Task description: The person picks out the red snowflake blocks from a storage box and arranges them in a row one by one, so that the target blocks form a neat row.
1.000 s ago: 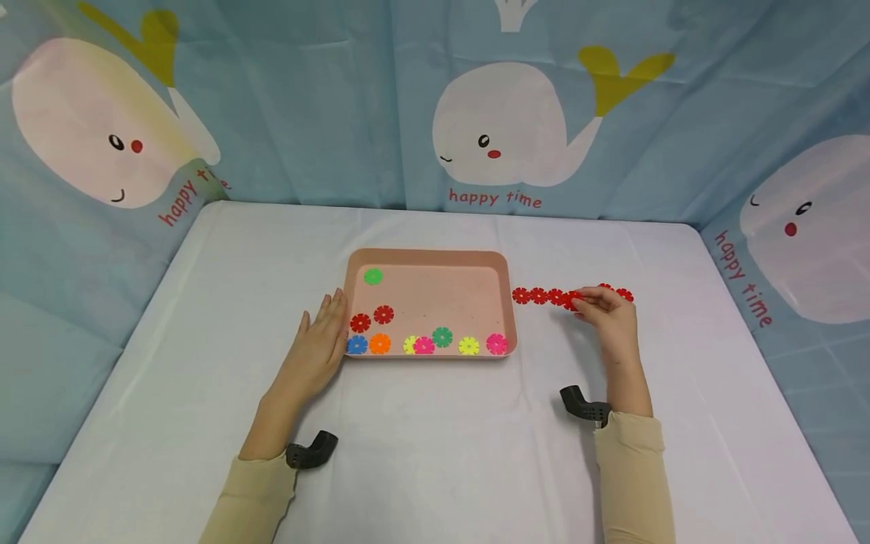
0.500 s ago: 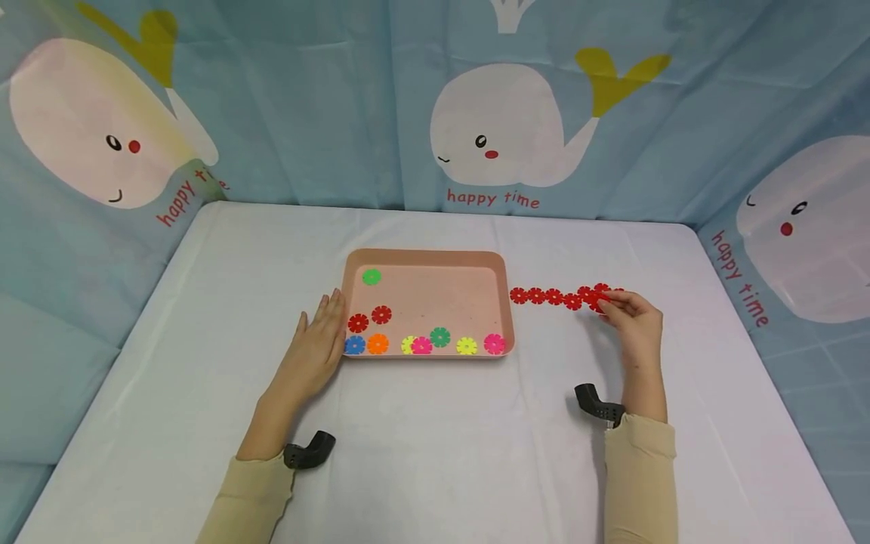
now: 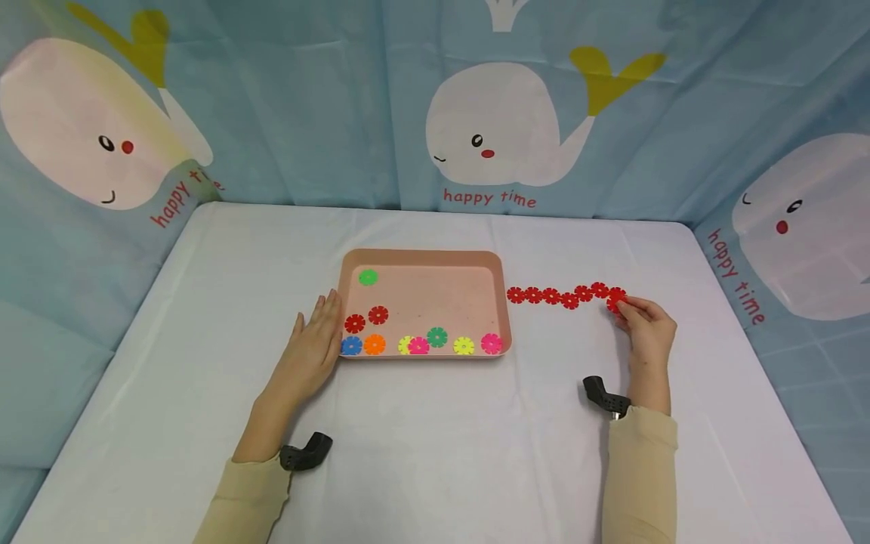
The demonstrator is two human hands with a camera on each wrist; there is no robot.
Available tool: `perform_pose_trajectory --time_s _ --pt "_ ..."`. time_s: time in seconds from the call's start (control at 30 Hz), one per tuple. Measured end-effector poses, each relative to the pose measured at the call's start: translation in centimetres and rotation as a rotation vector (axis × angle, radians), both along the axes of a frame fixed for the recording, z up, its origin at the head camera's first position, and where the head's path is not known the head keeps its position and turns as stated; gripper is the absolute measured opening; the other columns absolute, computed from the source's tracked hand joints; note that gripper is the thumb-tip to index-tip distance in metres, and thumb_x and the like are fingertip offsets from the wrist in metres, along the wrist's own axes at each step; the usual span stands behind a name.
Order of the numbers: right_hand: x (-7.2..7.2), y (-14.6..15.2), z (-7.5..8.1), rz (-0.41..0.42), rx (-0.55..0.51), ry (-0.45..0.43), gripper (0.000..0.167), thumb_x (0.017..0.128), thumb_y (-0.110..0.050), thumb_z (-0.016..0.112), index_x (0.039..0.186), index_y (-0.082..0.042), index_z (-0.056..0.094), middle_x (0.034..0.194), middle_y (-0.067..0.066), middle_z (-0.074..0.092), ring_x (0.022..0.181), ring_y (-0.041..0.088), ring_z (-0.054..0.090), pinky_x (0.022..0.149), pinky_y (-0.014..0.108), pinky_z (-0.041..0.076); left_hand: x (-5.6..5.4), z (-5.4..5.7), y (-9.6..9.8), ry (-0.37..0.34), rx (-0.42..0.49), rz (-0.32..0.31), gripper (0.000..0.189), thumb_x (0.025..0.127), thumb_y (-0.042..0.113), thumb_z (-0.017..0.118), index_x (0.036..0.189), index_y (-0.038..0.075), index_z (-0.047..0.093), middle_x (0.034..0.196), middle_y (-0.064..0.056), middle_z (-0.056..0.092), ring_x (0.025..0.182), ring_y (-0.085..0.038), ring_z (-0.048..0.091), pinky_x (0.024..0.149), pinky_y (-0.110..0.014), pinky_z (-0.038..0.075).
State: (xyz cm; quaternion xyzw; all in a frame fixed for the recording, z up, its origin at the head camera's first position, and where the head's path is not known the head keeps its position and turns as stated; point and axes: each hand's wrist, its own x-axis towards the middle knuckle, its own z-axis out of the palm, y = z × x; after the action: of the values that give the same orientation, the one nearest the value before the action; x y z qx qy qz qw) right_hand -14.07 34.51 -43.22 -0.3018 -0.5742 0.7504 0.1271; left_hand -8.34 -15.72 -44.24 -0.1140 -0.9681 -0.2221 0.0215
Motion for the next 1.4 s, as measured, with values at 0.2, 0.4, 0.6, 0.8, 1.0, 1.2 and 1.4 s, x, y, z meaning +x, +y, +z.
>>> perform_pose_trajectory --time_s 0.2,0.4,0.6,0.8,1.0,1.2,1.4 --pt "-0.2 1.1 -0.5 -0.083 -0.102 0.04 0.014 0.079 0.008 0.07 0.089 -0.001 0.07 0.094 0.004 0.06 0.068 0.012 0.066 0.064 0.021 0.055 0.0 0.0 0.0 0.007 0.003 -0.002 0.062 0.098 0.021 0.043 0.15 0.002 0.016 0.156 -0.009 0.015 0.143 -0.028 0.012 0.111 -0.057 0.008" --pt "-0.4 2.3 -0.5 -0.139 -0.094 0.032 0.018 0.081 0.016 0.06 0.083 -0.001 0.068 0.086 0.004 0.062 0.066 0.011 0.066 0.061 0.021 0.055 -0.1 -0.1 0.0 0.009 0.001 -0.002 0.061 0.098 0.021 0.043 0.15 0.003 0.016 0.156 -0.009 0.015 0.143 -0.028 0.012 0.111 -0.058 0.009" --pt "-0.7 3.2 -0.5 -0.124 -0.005 -0.013 0.016 0.079 0.013 0.065 0.079 -0.002 0.07 0.082 0.002 0.061 0.064 0.007 0.066 0.061 0.019 0.054 0.0 -0.1 -0.1 0.01 0.005 -0.004 0.061 0.098 0.021 0.042 0.15 0.003 0.016 0.156 -0.009 0.014 0.143 -0.028 0.012 0.111 -0.058 0.008" --pt "-1.0 3.7 -0.5 -0.123 0.059 -0.106 0.01 0.077 0.006 0.072 0.079 -0.004 0.071 0.089 0.0 0.057 0.064 0.004 0.064 0.061 0.016 0.053 -0.1 -0.1 0.0 0.01 0.005 -0.002 0.062 0.098 0.021 0.043 0.151 0.003 0.016 0.156 -0.008 0.014 0.143 -0.028 0.012 0.111 -0.058 0.009" --pt "-1.4 4.2 -0.6 -0.122 0.087 -0.134 0.011 0.077 0.003 0.073 0.072 -0.007 0.07 0.077 -0.003 0.061 0.059 0.004 0.063 0.057 0.015 0.052 0.0 -0.1 0.1 0.007 0.006 -0.001 0.062 0.098 0.022 0.044 0.15 0.003 0.016 0.156 -0.009 0.015 0.143 -0.029 0.013 0.111 -0.058 0.009" --pt "-1.3 4.7 -0.3 -0.092 0.057 -0.13 0.011 0.077 0.004 0.073 0.071 -0.006 0.072 0.073 -0.003 0.062 0.059 0.005 0.065 0.058 0.016 0.053 0.0 -0.1 0.1 0.004 0.006 -0.002 0.062 0.098 0.022 0.043 0.151 0.003 0.016 0.156 -0.009 0.014 0.143 -0.028 0.012 0.111 -0.057 0.008" --pt "-1.1 5.2 0.0 -0.05 -0.005 -0.122 0.009 0.076 0.004 0.073 0.074 -0.005 0.074 0.073 -0.002 0.065 0.062 0.008 0.068 0.061 0.02 0.054 0.1 -0.1 0.1 0.001 0.013 0.0 0.062 0.099 0.022 0.042 0.151 0.004 0.015 0.157 -0.008 0.013 0.143 -0.028 0.011 0.111 -0.057 0.008"
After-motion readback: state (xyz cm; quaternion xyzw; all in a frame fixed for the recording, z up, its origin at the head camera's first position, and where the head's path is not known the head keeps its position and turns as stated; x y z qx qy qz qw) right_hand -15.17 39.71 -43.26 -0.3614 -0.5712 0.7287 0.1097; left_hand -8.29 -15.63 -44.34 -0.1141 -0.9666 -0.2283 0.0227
